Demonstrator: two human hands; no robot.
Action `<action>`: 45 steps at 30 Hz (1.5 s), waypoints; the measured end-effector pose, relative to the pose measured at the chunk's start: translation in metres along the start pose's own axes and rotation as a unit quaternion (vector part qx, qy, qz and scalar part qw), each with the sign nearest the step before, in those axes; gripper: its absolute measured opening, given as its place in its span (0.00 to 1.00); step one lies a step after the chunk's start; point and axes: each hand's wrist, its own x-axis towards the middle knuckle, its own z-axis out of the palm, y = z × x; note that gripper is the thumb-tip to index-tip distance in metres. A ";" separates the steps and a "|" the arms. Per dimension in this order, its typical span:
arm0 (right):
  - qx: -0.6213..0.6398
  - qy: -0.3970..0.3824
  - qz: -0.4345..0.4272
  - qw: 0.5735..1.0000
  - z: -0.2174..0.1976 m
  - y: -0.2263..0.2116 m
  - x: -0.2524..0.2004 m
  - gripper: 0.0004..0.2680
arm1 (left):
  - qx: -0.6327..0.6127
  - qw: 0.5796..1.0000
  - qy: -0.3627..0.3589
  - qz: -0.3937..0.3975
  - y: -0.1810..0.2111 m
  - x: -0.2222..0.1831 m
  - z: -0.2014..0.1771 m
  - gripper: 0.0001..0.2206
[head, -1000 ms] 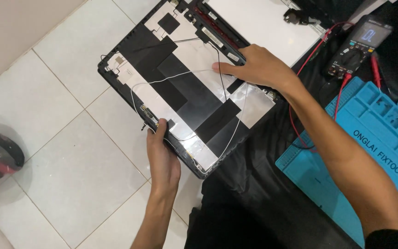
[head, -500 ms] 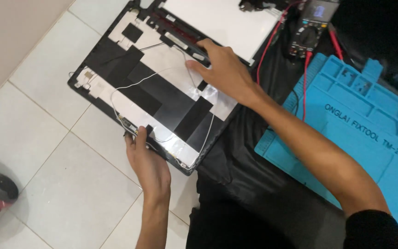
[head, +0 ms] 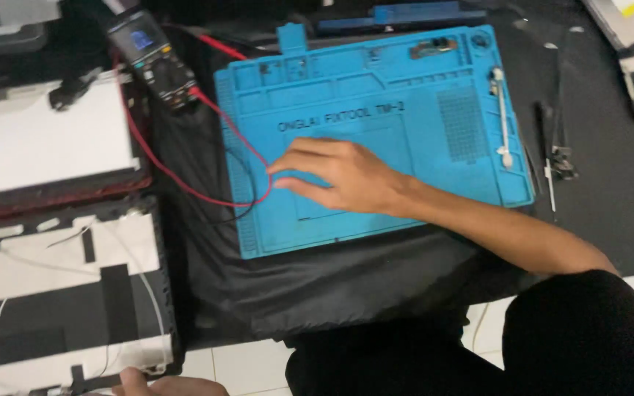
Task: The person repairs a laptop screen assembly on a workbench. They lift the LCD panel out of the rear lid, peel adhesive strips and tape from the panel and frame, pry at the bezel edge with a metal spudger, reposition the panel, and finally set the assembly aside and reach for another item on the bench.
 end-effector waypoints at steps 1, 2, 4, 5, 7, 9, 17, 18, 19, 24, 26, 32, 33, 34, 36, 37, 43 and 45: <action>-0.007 0.024 0.053 0.998 -0.020 0.006 -0.023 0.08 | 0.049 0.997 -0.009 0.059 0.044 0.012 0.039 0.18; -0.013 0.049 0.107 0.993 -0.040 0.011 -0.046 0.06 | 0.095 0.988 -0.017 0.119 0.092 0.013 0.072 0.17; -0.057 0.104 0.132 0.984 -0.075 0.028 -0.091 0.05 | -0.012 0.992 -0.106 0.069 0.212 0.034 0.140 0.20; -0.097 0.147 0.147 0.973 -0.092 0.037 -0.113 0.04 | -0.110 0.977 -0.182 0.009 0.278 0.026 0.162 0.24; -0.141 0.186 0.179 0.956 -0.121 0.050 -0.148 0.04 | -0.131 0.956 -0.263 0.012 0.281 0.019 0.195 0.22; -0.184 0.222 0.207 0.935 -0.150 0.066 -0.179 0.03 | -0.150 0.929 -0.339 0.015 0.296 0.012 0.224 0.21; -0.205 0.218 0.443 0.845 -0.199 0.140 -0.264 0.12 | -0.145 0.762 -0.611 0.159 0.359 -0.026 0.299 0.17; -0.203 0.220 0.443 0.845 -0.196 0.142 -0.264 0.12 | -0.143 0.761 -0.612 0.161 0.363 -0.029 0.305 0.17; -0.201 0.224 0.451 0.840 -0.192 0.144 -0.264 0.11 | -0.147 0.753 -0.622 0.160 0.366 -0.031 0.310 0.17; -0.185 0.243 0.426 0.852 -0.188 0.147 -0.267 0.09 | -0.161 0.732 -0.638 0.174 0.367 -0.038 0.330 0.17; -0.212 0.248 0.420 0.847 -0.190 0.146 -0.268 0.08 | -0.156 0.722 -0.652 0.169 0.365 -0.041 0.334 0.16; -0.057 0.289 0.364 0.884 -0.203 0.121 -0.258 0.07 | -0.185 0.709 -0.668 0.134 0.359 -0.041 0.341 0.14; -0.056 0.286 0.360 0.886 -0.198 0.114 -0.251 0.07 | -0.185 0.712 -0.664 0.134 0.359 -0.042 0.344 0.14; 0.068 0.258 0.345 0.900 -0.192 0.108 -0.245 0.07 | -0.187 0.704 -0.677 0.105 0.358 -0.044 0.346 0.15; 0.193 0.222 0.324 0.899 -0.174 0.087 -0.225 0.08 | -0.188 0.697 -0.688 0.073 0.353 -0.050 0.349 0.16; 0.214 0.196 0.321 0.901 -0.163 0.073 -0.213 0.09 | -0.193 0.684 -0.704 0.006 0.349 -0.055 0.351 0.17; 0.267 0.147 0.323 0.896 -0.116 0.041 -0.167 0.08 | -0.290 0.622 -0.699 -0.202 0.311 -0.070 0.354 0.17; 0.274 0.138 0.321 0.896 -0.109 0.036 -0.156 0.08 | -0.297 0.637 -0.672 -0.235 0.299 -0.063 0.348 0.16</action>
